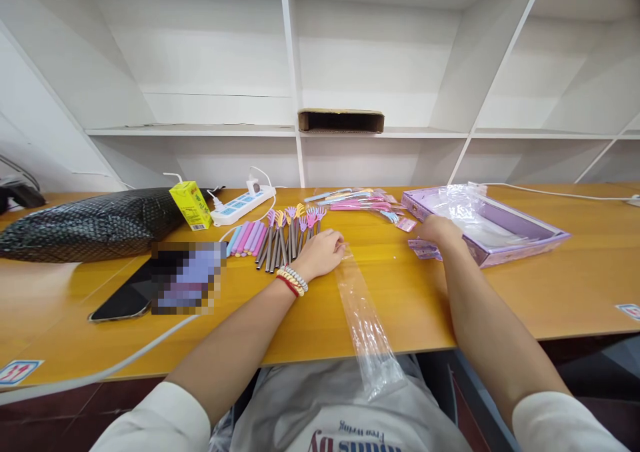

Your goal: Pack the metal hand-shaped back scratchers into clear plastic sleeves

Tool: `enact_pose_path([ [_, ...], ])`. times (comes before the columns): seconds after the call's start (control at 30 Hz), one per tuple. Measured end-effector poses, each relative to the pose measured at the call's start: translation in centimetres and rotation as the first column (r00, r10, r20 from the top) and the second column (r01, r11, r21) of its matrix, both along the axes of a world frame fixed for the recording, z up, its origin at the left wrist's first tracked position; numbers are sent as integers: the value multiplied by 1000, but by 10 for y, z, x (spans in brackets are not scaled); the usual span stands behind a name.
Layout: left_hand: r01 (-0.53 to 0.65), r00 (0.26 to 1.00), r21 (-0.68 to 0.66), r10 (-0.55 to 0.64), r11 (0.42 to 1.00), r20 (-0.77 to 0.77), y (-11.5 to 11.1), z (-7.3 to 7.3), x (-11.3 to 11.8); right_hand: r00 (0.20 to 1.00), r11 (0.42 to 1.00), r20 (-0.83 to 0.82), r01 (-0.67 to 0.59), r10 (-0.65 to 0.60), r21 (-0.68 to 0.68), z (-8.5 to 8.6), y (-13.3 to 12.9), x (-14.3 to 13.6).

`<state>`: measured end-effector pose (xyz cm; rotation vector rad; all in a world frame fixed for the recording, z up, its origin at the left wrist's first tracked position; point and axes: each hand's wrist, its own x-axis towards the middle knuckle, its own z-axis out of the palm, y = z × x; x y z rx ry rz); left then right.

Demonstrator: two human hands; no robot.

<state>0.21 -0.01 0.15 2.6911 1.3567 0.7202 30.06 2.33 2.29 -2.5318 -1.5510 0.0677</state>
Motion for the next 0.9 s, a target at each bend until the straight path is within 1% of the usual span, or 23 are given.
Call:
enact_pose_path([
  [0.07,35,998,29,-33,999,-45,-1,1,0,999,997,39,-2,-1,78,2,-1,-6],
  [0.1,55,996,50,-51,997,-67,-1,2,1,998,992,64,-23,15,128,3,-1,-11],
  [0.17,78,993,94,-69,993,-99,-2,2,1,989,968,111,-122,100,218,3,-2,-24],
  [0.23,67,992,126,-52,990,-119,-3,2,2,957,920,141,-283,253,271,1,-4,-41],
  [0.3,46,990,138,-27,989,-141,-3,1,2,881,836,153,-474,448,277,-3,-6,-60],
  [0.37,38,986,133,-15,990,-166,-3,0,2,760,719,150,-648,632,253,-9,-9,-77],
  [0.4,39,984,123,-16,992,-180,-2,-1,2,695,658,142,-715,705,236,-12,-10,-84],
  [0.47,44,978,97,-23,994,-206,-1,-2,1,594,562,122,-797,795,219,-17,-13,-94],
  [0.5,45,976,85,-26,995,-215,0,-2,1,565,534,111,-816,817,221,-19,-15,-98],
  [0.57,49,978,85,-30,995,-206,0,-3,1,544,513,82,-825,835,238,-21,-16,-101],
  [0.7,34,992,117,-18,993,-129,-1,-4,2,542,527,-6,-813,840,247,-22,-16,-100],
  [0.8,54,988,51,-45,997,-149,-3,-4,3,545,539,-51,-805,837,249,-23,-14,-99],
  [0.9,116,984,-2,-115,993,-138,-5,-2,4,524,527,-86,-809,847,261,-25,-15,-100],
])
